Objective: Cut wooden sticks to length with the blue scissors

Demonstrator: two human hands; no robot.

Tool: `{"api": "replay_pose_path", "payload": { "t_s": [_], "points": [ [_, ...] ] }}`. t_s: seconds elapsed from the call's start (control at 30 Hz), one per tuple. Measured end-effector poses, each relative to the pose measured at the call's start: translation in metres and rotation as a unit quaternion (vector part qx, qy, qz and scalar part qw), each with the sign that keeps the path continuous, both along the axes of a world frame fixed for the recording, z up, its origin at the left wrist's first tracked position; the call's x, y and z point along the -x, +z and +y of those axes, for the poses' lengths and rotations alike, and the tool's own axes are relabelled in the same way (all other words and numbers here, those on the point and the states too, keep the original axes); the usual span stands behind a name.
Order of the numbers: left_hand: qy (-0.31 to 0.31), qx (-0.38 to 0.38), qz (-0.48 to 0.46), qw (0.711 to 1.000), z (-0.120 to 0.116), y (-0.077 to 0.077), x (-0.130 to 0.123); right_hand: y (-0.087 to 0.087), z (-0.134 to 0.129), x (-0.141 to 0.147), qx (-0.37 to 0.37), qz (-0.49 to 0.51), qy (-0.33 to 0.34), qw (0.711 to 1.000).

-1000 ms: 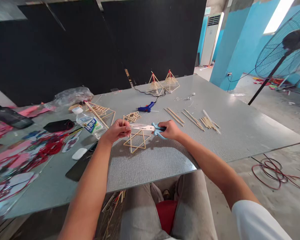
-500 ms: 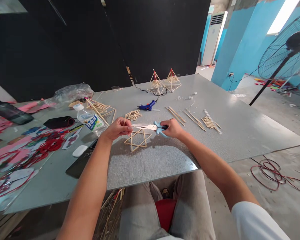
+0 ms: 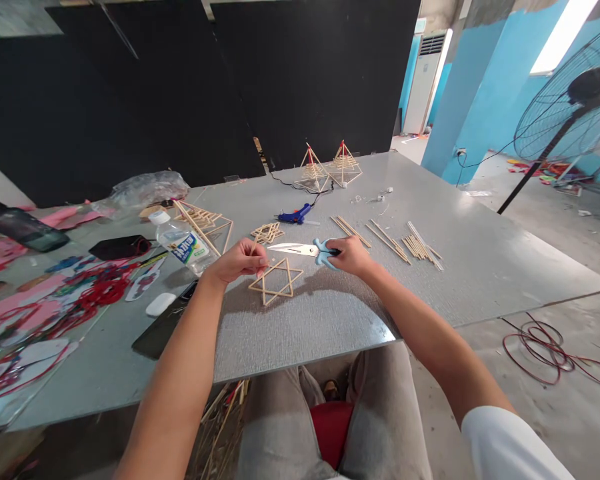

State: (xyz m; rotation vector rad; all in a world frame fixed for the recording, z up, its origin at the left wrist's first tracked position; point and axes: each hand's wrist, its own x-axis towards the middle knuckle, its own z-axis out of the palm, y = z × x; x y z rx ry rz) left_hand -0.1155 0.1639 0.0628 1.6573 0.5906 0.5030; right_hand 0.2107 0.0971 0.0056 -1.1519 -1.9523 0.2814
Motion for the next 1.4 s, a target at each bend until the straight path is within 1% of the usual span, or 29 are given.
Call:
{"api": "replay_pose_path", "payload": {
  "t_s": [0.1,0.2,0.27,0.33,0.4,0.47,0.53,0.63,0.77,0.97,1.23,1.33,1.4],
  "points": [
    [0.002,0.003,-0.004,1.0,-0.001,0.0,0.0,-0.003,0.002,0.002,-0.004,0.024,-0.021,0.999],
    [0.028,0.006,-0.026,0.999,-0.003,0.001,-0.004,-0.008,0.005,0.011,0.024,0.079,-0.071,0.994],
    [0.069,0.02,-0.072,0.995,-0.005,0.002,-0.007,-0.012,0.006,0.019,0.063,0.138,-0.1,0.983],
    [0.122,0.046,-0.134,0.982,-0.005,0.003,-0.012,-0.014,0.008,0.025,0.105,0.193,-0.102,0.97],
    [0.17,0.077,-0.185,0.965,-0.003,0.004,-0.016,-0.017,0.008,0.028,0.129,0.218,-0.097,0.963],
    [0.208,0.103,-0.214,0.949,0.0,0.003,-0.018,-0.019,0.009,0.029,0.129,0.203,-0.095,0.966],
    [0.239,0.121,-0.228,0.936,0.004,0.001,-0.02,-0.022,0.009,0.028,0.113,0.169,-0.095,0.975],
    [0.269,0.125,-0.233,0.926,0.009,-0.004,-0.022,-0.026,0.011,0.026,0.088,0.11,-0.089,0.986],
    [0.284,0.109,-0.213,0.929,0.012,-0.015,-0.027,-0.03,0.013,0.025,0.075,0.064,-0.095,0.991],
    [0.305,0.091,-0.187,0.93,0.015,-0.028,-0.03,-0.031,0.017,0.022,0.073,0.067,-0.124,0.987],
    [0.288,0.088,-0.136,0.944,0.012,-0.038,-0.035,-0.032,0.021,0.023,0.077,0.046,-0.12,0.989],
    [0.282,0.089,-0.122,0.947,0.011,-0.039,-0.036,-0.032,0.021,0.024,0.08,0.062,-0.124,0.987],
    [0.285,0.084,-0.12,0.947,0.011,-0.037,-0.036,-0.032,0.021,0.025,0.084,0.089,-0.12,0.985]
  ]
}}
